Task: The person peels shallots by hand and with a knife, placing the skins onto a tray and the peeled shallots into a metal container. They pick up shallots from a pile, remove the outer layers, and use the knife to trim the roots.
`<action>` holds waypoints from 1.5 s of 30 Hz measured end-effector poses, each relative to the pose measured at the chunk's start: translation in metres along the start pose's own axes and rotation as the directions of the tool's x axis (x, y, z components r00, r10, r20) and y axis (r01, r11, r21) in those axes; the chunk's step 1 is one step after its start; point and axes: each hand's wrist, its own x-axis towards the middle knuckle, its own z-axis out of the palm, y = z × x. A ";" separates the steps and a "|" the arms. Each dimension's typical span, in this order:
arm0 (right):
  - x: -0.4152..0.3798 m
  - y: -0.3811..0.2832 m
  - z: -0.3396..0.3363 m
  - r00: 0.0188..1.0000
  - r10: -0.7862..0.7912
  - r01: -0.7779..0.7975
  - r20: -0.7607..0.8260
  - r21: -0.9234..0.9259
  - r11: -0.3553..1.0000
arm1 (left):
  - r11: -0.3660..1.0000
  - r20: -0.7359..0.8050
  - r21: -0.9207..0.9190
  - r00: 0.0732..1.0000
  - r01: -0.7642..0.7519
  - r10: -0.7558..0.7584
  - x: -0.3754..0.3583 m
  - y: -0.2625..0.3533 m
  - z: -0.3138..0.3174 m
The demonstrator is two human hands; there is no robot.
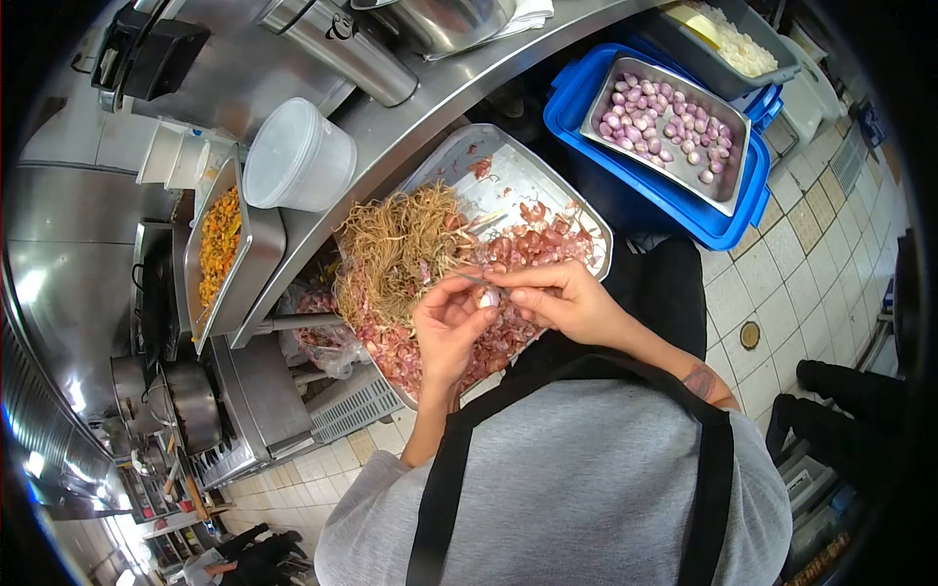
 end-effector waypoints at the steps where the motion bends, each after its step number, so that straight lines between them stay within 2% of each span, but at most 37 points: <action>1: -0.001 -0.007 -0.004 0.996 0.088 -0.091 0.033 0.131 0.987 | 1.000 0.008 -0.007 1.000 0.014 -0.014 0.000 0.000 -0.001; 2: -0.001 -0.011 -0.006 0.982 0.170 -0.184 0.077 0.256 0.949 | 0.999 0.004 -0.025 1.000 0.028 -0.028 0.000 0.000 0.000; 5: 0.003 -0.007 -0.009 0.988 0.154 -0.144 -0.019 0.253 0.957 | 0.994 -0.004 -0.086 0.998 0.067 -0.068 0.002 0.005 0.005; 6: 0.004 -0.004 -0.010 0.985 0.123 -0.109 -0.119 0.121 0.987 | 0.991 -0.003 -0.111 0.997 0.076 -0.077 0.003 0.006 0.006; 9: 0.006 0.002 -0.008 0.975 0.018 -0.011 -0.221 0.033 0.999 | 0.987 0.012 -0.138 0.997 0.080 -0.079 0.004 0.007 0.006; 12: 0.002 0.000 -0.002 0.991 -0.017 0.018 -0.133 0.003 1.000 | 0.988 -0.026 -0.141 0.997 0.063 -0.067 0.004 0.003 0.004; 15: -0.004 -0.002 0.004 0.999 0.016 -0.017 -0.050 -0.018 1.000 | 0.996 -0.069 -0.085 0.997 0.039 -0.045 0.003 0.000 0.001; 19: -0.002 0.004 0.004 0.999 -0.033 0.031 -0.038 -0.058 0.998 | 0.998 -0.031 -0.038 0.998 -0.053 0.052 0.003 -0.002 0.000; 22: -0.004 -0.005 0.009 0.999 -0.003 0.004 -0.039 0.006 1.000 | 0.998 -0.066 0.001 0.996 -0.064 0.064 0.003 0.000 0.004; 25: -0.005 -0.008 0.008 0.999 0.000 -0.003 -0.034 -0.088 0.996 | 0.992 -0.019 0.039 0.992 -0.120 0.121 0.002 -0.001 -0.001; 31: -0.001 0.003 0.013 0.958 -0.267 0.230 -0.105 -0.273 0.934 | 0.985 0.069 0.023 0.984 -0.169 0.167 -0.003 -0.002 -0.004; 34: -0.001 0.000 0.011 0.995 -0.079 0.078 -0.064 -0.017 0.997 | 0.992 -0.009 -0.024 0.992 -0.124 0.124 -0.004 -0.003 0.002; 35: -0.002 -0.003 0.007 1.000 0.019 -0.018 -0.006 0.111 0.994 | 0.994 -0.035 -0.034 0.994 -0.105 0.104 -0.004 -0.002 0.003; 37: -0.004 -0.014 -0.003 0.971 0.189 -0.228 0.145 0.338 0.913 | 0.996 -0.088 -0.054 0.994 -0.070 0.065 -0.003 0.001 0.006; 38: -0.005 -0.019 -0.002 0.968 0.218 -0.244 0.128 0.250 0.937 | 0.996 -0.067 -0.033 0.995 -0.082 0.080 -0.002 0.002 0.007; 41: -0.008 -0.021 0.005 0.981 0.156 -0.180 0.117 0.234 0.955 | 0.994 -0.013 0.029 0.994 -0.110 0.110 0.002 0.004 0.004; 45: -0.008 -0.007 0.008 1.000 -0.017 0.016 -0.007 -0.047 0.999 | 0.992 0.003 0.052 0.993 -0.118 0.118 0.002 0.002 0.000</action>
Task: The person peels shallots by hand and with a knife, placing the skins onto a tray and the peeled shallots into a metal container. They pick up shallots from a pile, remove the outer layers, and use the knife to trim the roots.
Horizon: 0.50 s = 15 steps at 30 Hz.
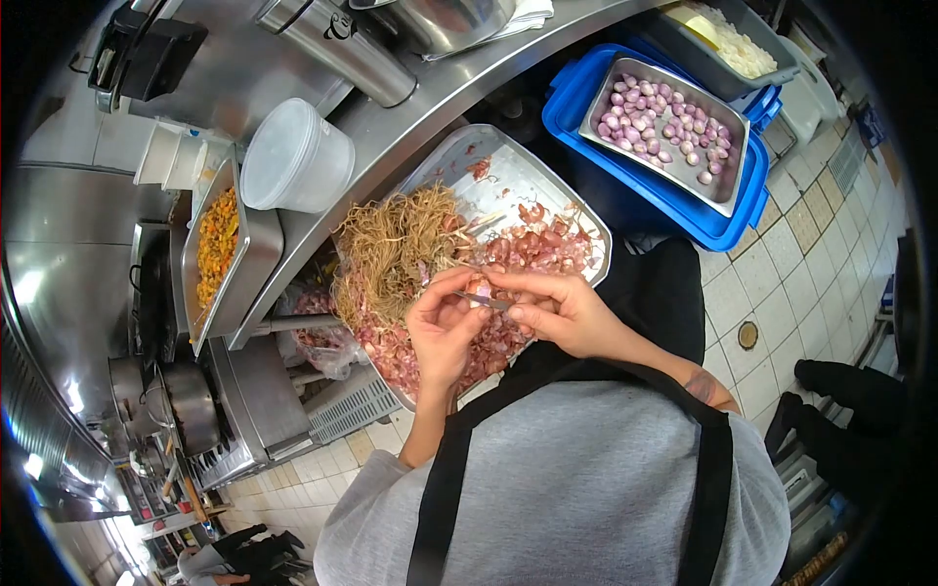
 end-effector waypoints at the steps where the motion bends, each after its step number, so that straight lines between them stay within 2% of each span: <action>1: -0.001 -0.001 0.001 0.999 -0.033 0.031 -0.021 -0.094 0.995 | 1.000 -0.003 -0.009 1.000 0.002 -0.002 0.000 0.000 0.000; 2: -0.002 -0.002 0.002 0.997 -0.067 0.059 -0.037 -0.189 0.980 | 1.000 -0.017 -0.011 1.000 0.010 -0.010 -0.001 0.000 0.000; 4: 0.004 0.012 0.007 0.944 -0.315 0.268 -0.093 -0.334 0.903 | 1.000 -0.048 -0.015 0.998 0.025 -0.026 -0.002 -0.001 0.000; 6: 0.005 0.018 0.007 0.904 -0.416 0.347 -0.098 -0.400 0.848 | 0.997 -0.095 -0.062 0.994 0.046 -0.051 -0.006 -0.003 0.004; 7: 0.005 0.016 0.005 0.913 -0.397 0.334 -0.090 -0.393 0.857 | 0.995 -0.117 -0.087 0.991 0.055 -0.065 -0.007 -0.004 0.006; 9: 0.004 0.013 0.003 0.961 -0.262 0.232 -0.095 -0.249 0.940 | 0.992 -0.120 -0.112 0.991 0.051 -0.064 -0.009 -0.007 0.006; 11: 0.002 0.012 0.003 0.997 -0.021 0.023 -0.069 0.038 0.999 | 0.992 -0.105 -0.122 0.993 0.045 -0.058 -0.009 -0.007 0.005; 12: 0.002 0.010 -0.002 0.998 0.068 -0.068 0.004 0.198 0.978 | 0.992 -0.088 -0.119 0.995 0.043 -0.054 -0.008 -0.004 0.006; 14: 0.003 0.004 -0.016 0.961 0.201 -0.269 0.189 0.475 0.838 | 0.991 -0.054 -0.122 0.997 0.053 -0.060 -0.006 0.001 0.006; 15: 0.003 0.005 -0.017 0.961 0.204 -0.271 0.189 0.483 0.832 | 0.990 -0.038 -0.126 0.997 0.065 -0.070 -0.006 0.003 0.006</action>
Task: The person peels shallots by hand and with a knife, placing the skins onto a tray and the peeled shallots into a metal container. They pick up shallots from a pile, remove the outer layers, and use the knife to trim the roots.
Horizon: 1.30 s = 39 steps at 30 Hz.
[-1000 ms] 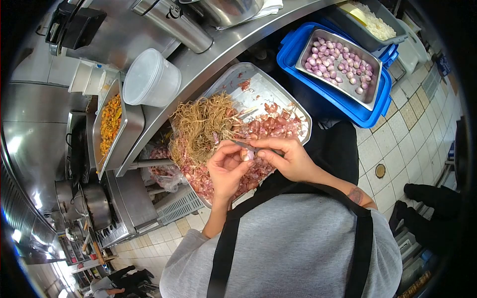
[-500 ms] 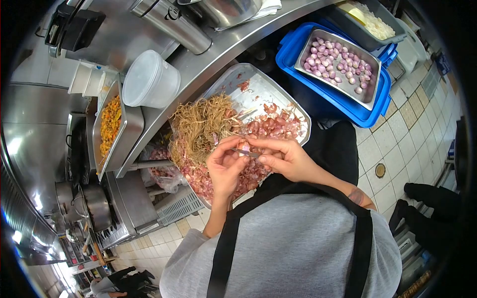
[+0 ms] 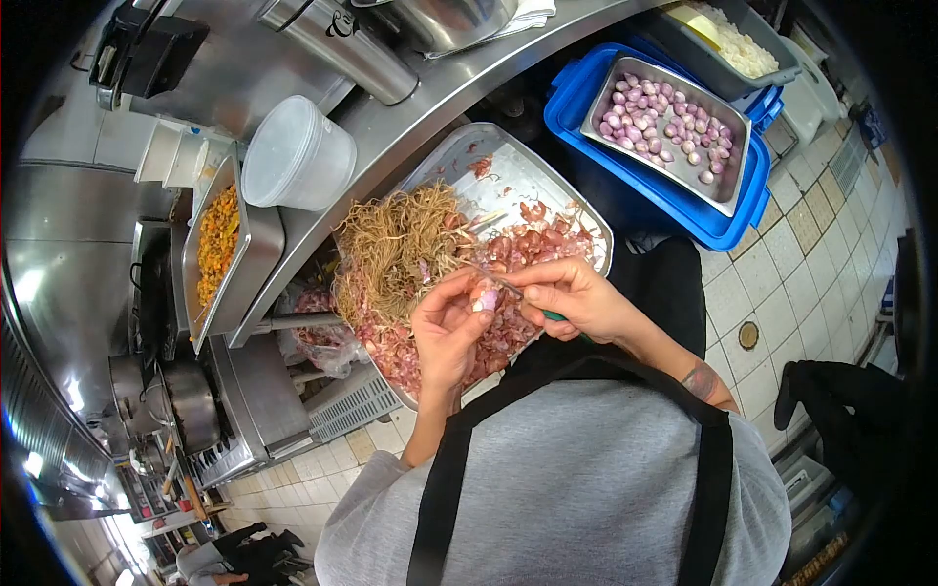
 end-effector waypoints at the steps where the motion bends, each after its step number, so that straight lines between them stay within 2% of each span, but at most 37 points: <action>1: 0.001 0.001 0.000 1.000 -0.015 0.015 -0.009 -0.018 1.000 | 1.000 0.015 -0.004 1.000 0.013 -0.013 0.001 0.001 0.000; 3: 0.001 0.002 0.002 0.998 -0.050 0.048 -0.030 -0.054 0.997 | 1.000 0.022 0.007 1.000 0.000 0.000 0.003 -0.003 -0.004; 6: -0.002 -0.004 0.007 0.995 -0.093 0.080 -0.038 -0.252 0.964 | 0.999 0.017 0.047 1.000 -0.011 0.010 0.006 -0.005 -0.005; 9: -0.004 -0.008 0.016 0.991 -0.123 0.099 -0.060 -0.306 0.947 | 0.996 0.026 0.081 0.999 -0.030 0.028 0.007 -0.004 -0.003; 12: 0.002 0.006 0.010 0.955 -0.283 0.219 -0.086 -0.440 0.871 | 0.998 0.067 0.059 0.998 -0.015 0.011 0.004 -0.008 -0.008; 15: 0.004 0.010 0.009 0.944 -0.318 0.254 -0.087 -0.425 0.869 | 0.999 0.080 0.033 0.997 -0.007 0.004 0.001 -0.011 -0.013; 18: -0.001 -0.006 0.006 0.998 -0.050 0.038 -0.050 -0.215 0.976 | 1.000 0.034 0.017 0.999 -0.006 0.006 0.001 -0.008 -0.004; 21: -0.003 -0.007 0.006 1.000 -0.013 0.010 -0.027 -0.112 0.994 | 0.999 0.006 0.043 1.000 -0.005 0.005 0.004 -0.005 -0.001; 24: -0.002 -0.004 0.007 0.996 -0.079 0.069 -0.037 -0.224 0.972 | 0.998 0.022 0.058 1.000 -0.021 0.019 0.006 -0.005 -0.004; 27: -0.004 -0.011 0.012 0.995 -0.083 0.064 -0.054 -0.279 0.958 | 0.997 0.047 0.065 0.998 -0.042 0.039 0.007 -0.005 -0.005; 31: -0.001 -0.002 0.011 0.977 -0.196 0.154 -0.081 -0.368 0.917 | 0.993 0.107 0.092 0.993 -0.067 0.057 0.008 -0.006 -0.006; 33: 0.002 0.003 0.013 0.954 -0.281 0.221 -0.103 -0.391 0.894 | 0.995 0.103 0.082 0.993 -0.062 0.053 0.008 -0.005 -0.004; 37: 0.001 0.008 0.010 0.950 -0.288 0.213 -0.117 -0.431 0.877 | 0.995 0.036 0.098 0.999 0.016 -0.020 0.003 -0.009 -0.009; 39: 0.000 0.008 0.013 0.940 -0.316 0.224 -0.132 -0.461 0.858 | 0.997 0.051 0.078 0.999 -0.007 0.003 0.004 -0.007 -0.004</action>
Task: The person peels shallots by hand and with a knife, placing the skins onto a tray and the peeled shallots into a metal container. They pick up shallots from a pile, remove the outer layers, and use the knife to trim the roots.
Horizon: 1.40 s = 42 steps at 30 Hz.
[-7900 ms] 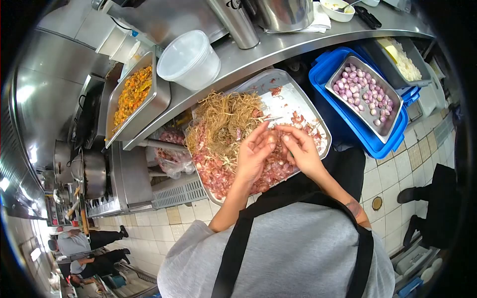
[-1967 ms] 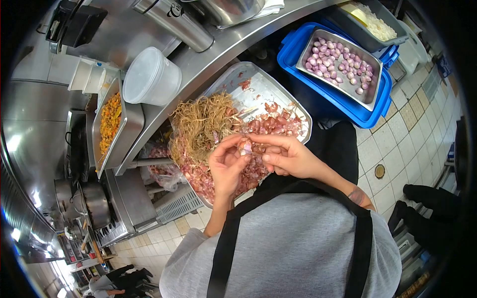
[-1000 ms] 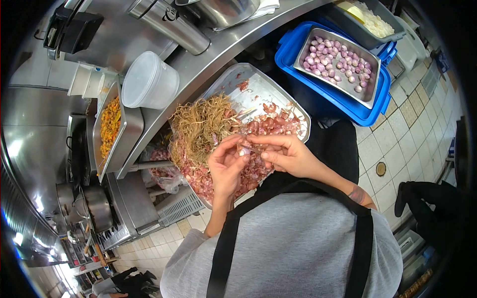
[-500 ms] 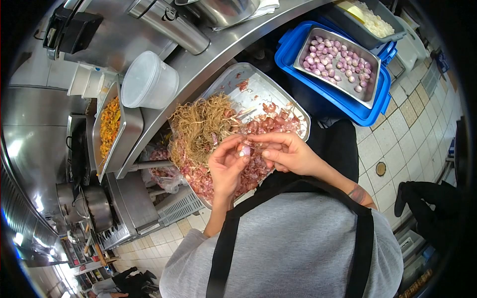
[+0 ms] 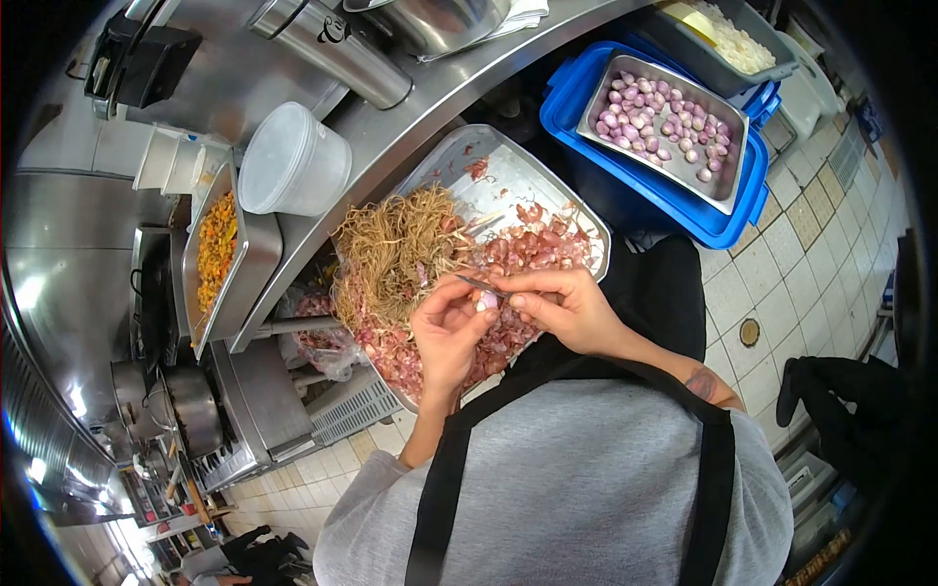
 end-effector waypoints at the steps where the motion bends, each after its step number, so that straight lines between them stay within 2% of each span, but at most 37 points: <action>1: 0.001 -0.001 0.000 1.000 0.017 -0.017 0.002 0.028 0.999 | 1.000 0.006 -0.009 1.000 -0.012 0.012 0.001 0.001 0.002; 6: 0.002 -0.001 -0.004 0.990 0.133 -0.140 0.050 0.184 0.973 | 1.000 0.026 -0.010 1.000 -0.016 0.016 -0.002 -0.004 -0.004; 9: 0.005 -0.001 -0.004 0.991 0.119 -0.130 0.064 0.213 0.968 | 1.000 0.027 -0.015 1.000 -0.013 0.013 -0.003 -0.002 -0.001; 11: 0.006 0.003 -0.007 0.982 0.157 -0.182 0.107 0.288 0.940 | 1.000 0.008 -0.027 1.000 0.016 -0.016 -0.003 0.000 0.000; 15: 0.006 0.003 -0.015 0.952 0.243 -0.301 0.186 0.416 0.858 | 0.994 -0.009 -0.058 0.996 0.091 -0.091 -0.005 0.000 -0.002; 18: 0.007 0.003 -0.017 0.911 0.338 -0.411 0.235 0.549 0.728 | 0.980 -0.019 -0.129 0.987 0.154 -0.157 -0.003 0.002 0.000; 21: 0.007 0.006 -0.015 0.956 0.276 -0.290 0.098 0.447 0.846 | 0.963 -0.086 -0.160 0.969 0.216 -0.232 0.002 0.001 0.005; 24: 0.008 0.010 -0.015 0.989 0.144 -0.143 0.015 0.244 0.959 | 0.956 -0.107 -0.178 0.961 0.232 -0.254 0.007 0.002 0.007; 30: 0.003 -0.001 -0.010 0.993 0.085 -0.086 0.087 0.011 0.996 | 0.937 -0.032 -0.209 0.955 0.281 -0.294 0.009 0.005 -0.002; 31: 0.003 0.000 -0.009 0.994 0.079 -0.081 0.082 0.016 0.997 | 0.931 -0.020 -0.217 0.952 0.294 -0.305 0.009 0.005 -0.003; 34: 0.004 0.000 -0.008 0.992 0.085 -0.086 0.092 0.014 0.996 | 0.967 -0.072 -0.123 0.970 0.223 -0.232 0.008 0.004 0.002; 37: 0.004 -0.001 -0.012 0.986 0.105 -0.103 0.130 -0.028 0.994 | 0.971 -0.081 0.050 0.970 0.233 -0.229 0.007 0.004 0.000; 42: 0.005 -0.002 -0.012 0.989 0.076 -0.067 0.128 -0.072 0.995 | 0.968 -0.063 0.135 0.976 0.213 -0.206 0.009 0.008 0.001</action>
